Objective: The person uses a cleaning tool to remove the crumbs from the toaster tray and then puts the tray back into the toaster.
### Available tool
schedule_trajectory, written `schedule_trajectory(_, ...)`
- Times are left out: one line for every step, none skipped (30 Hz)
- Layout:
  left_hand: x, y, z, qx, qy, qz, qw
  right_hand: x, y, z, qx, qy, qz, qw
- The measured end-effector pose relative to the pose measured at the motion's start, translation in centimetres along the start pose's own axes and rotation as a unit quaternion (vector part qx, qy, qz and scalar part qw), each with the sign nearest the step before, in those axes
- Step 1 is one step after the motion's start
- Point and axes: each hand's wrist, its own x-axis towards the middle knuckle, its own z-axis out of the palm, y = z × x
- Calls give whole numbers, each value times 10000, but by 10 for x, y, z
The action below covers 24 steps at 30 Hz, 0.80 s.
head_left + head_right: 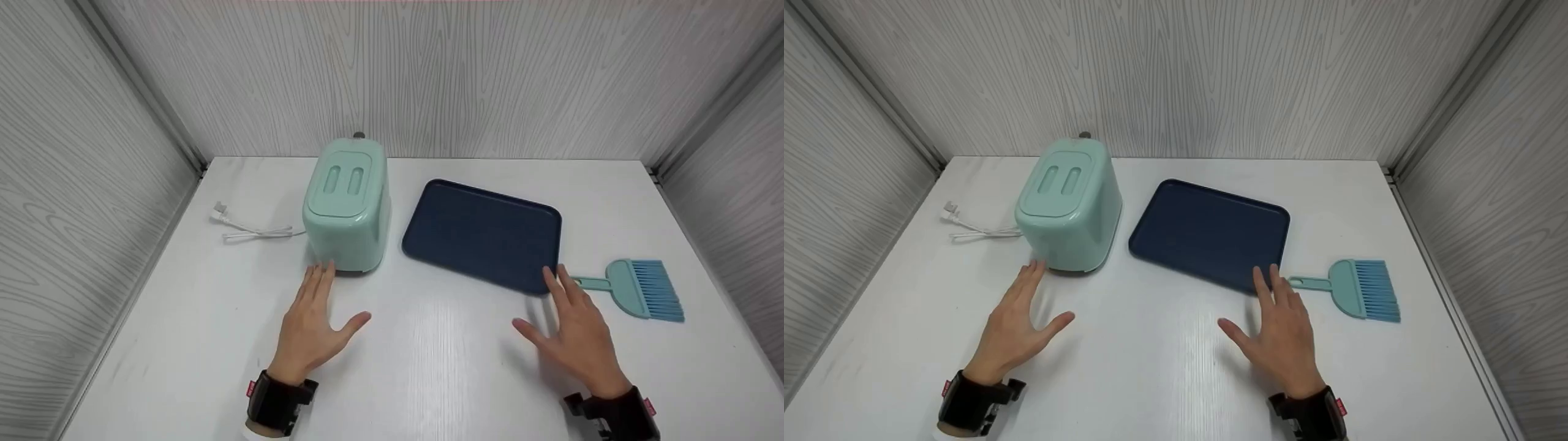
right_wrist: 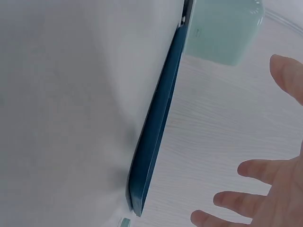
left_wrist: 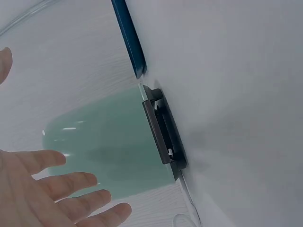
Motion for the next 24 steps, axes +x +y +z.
schedule_trajectory(1, -1, -1, -43, 64, 6, 10000, 2, -2, 1, 49, 4, -19, 10000)
schedule_trajectory(2, -2, -2, -90, 125, 5, 9999, 3, -4, 2, 93, 2, -40, 9999)
schedule_trajectory(3, -4, -4, -143, 186, -1, 9997, 5, -6, 3, 152, 0, -62, 9999)
schedule_trajectory(4, -5, -5, -195, 245, 0, 9995, 7, -8, 4, 200, -8, -80, 9998)
schedule_trajectory(6, -6, -6, -242, 302, 0, 9993, 10, -10, 6, 253, -10, -109, 9996)
schedule_trajectory(8, -8, -8, -279, 351, -11, 9990, 12, -13, 8, 316, -14, -137, 9994)
schedule_trajectory(9, -9, -9, -301, 393, -21, 9988, 15, -15, 9, 393, -23, -173, 9991)
schedule_trajectory(11, -11, -11, -307, 427, -38, 9986, 18, -17, 11, 463, -25, -216, 9987)
schedule_trajectory(13, -12, -12, -312, 454, -54, 9985, 22, -20, 13, 541, -34, -243, 9982)
schedule_trajectory(15, -14, -13, -310, 478, -63, 9984, 27, -22, 15, 625, -42, -260, 9977)
schedule_trajectory(18, -15, -15, -308, 488, -75, 9983, 31, -25, 17, 722, -43, -270, 9970)
schedule_trajectory(20, -17, -16, -305, 492, -80, 9983, 36, -27, 19, 823, -46, -276, 9962)
schedule_trajectory(22, -19, -17, -312, 493, -89, 9983, 40, -29, 21, 913, -56, -279, 9954)
schedule_trajectory(24, -20, -18, -339, 494, -99, 9982, 45, -32, 23, 988, -63, -286, 9947)
schedule_trajectory(25, -22, -19, -396, 506, -111, 9979, 49, -35, 25, 1076, -69, -300, 9937)
schedule_trajectory(27, -24, -20, -449, 513, -123, 9976, 53, -38, 27, 1155, -82, -329, 9927)
schedule_trajectory(28, -25, -21, -505, 509, -134, 9973, 56, -41, 29, 1226, -93, -357, 9918)
schedule_trajectory(29, -27, -21, -564, 519, -147, 9970, 60, -44, 31, 1289, -110, -392, 9908)
schedule_trajectory(31, -29, -22, -624, 516, -175, 9966, 63, -47, 32, 1357, -111, -438, 9897)
schedule_trajectory(33, -31, -23, -687, 509, -194, 9961, 66, -51, 34, 1419, -105, -477, 9887)
schedule_trajectory(35, -32, -24, -744, 489, -222, 9958, 69, -55, 37, 1487, -111, -504, 9875)
schedule_trajectory(37, -33, -25, -781, 452, -253, 9956, 72, -59, 38, 1539, -128, -514, 9867)
schedule_trajectory(40, -34, -26, -815, 418, -288, 9954, 75, -63, 41, 1604, -117, -533, 9855)
schedule_trajectory(42, -35, -28, -859, 382, -324, 9950, 78, -67, 43, 1664, -107, -558, 9844)
